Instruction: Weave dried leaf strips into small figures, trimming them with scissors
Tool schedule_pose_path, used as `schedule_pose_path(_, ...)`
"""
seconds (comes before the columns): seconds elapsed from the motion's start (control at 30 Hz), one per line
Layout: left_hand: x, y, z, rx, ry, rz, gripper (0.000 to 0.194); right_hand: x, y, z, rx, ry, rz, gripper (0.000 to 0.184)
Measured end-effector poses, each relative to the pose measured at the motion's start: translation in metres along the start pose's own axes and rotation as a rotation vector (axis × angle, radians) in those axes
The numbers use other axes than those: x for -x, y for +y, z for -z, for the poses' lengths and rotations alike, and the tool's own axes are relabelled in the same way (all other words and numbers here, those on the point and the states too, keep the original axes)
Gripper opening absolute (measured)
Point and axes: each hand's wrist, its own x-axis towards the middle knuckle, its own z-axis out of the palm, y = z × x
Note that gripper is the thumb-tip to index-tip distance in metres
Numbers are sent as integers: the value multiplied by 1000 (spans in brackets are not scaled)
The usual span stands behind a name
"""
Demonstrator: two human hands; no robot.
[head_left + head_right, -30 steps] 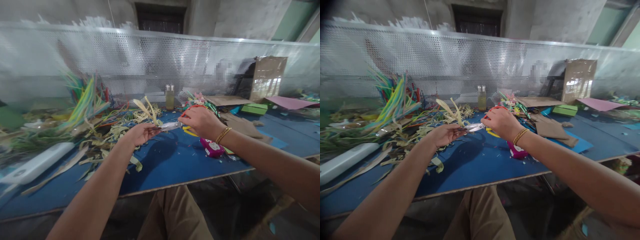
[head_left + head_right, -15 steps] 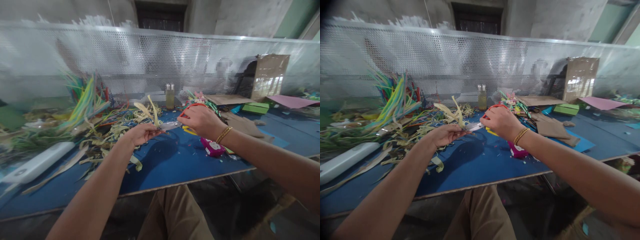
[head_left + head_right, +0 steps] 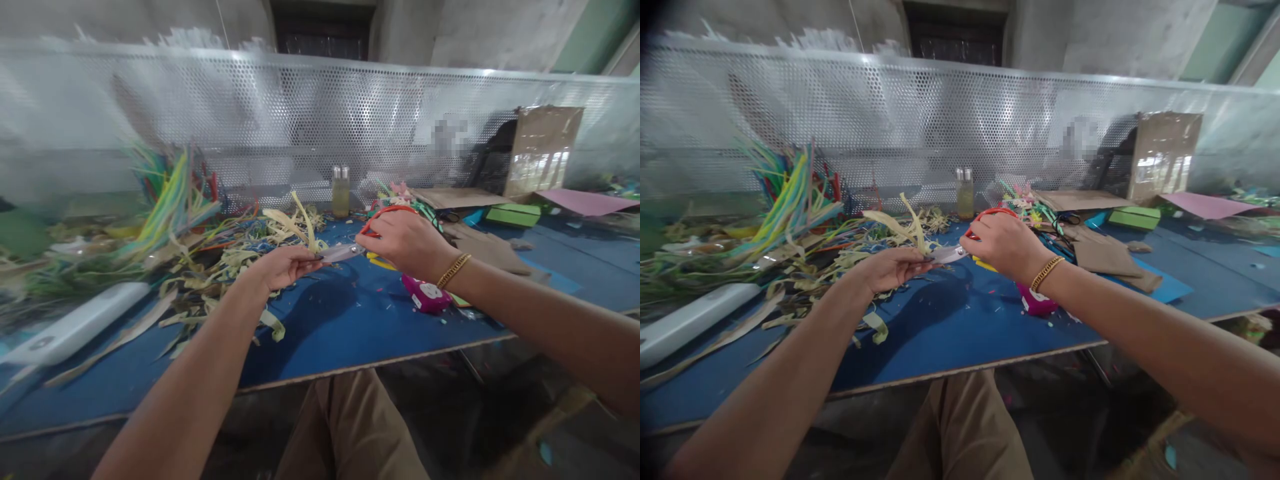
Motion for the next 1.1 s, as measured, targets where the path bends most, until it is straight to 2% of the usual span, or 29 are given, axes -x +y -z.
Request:
schedule_pose_path(0.37,0,2,1,-9,-63,43,16,-2,-4,3,10,20,-37,27)
schedule_pose_path(0.57,0,1,1,11,-51,54,16,-3,-5,3,-19,35,-52,28)
schedule_pose_path(0.9,1,2,0,24,-41,56,17,-8,-3,-1,-10,14,7,27)
schedule_pose_path(1.1,0,1,0,23,18,46,14,-9,-3,-5,-12,13,46,26)
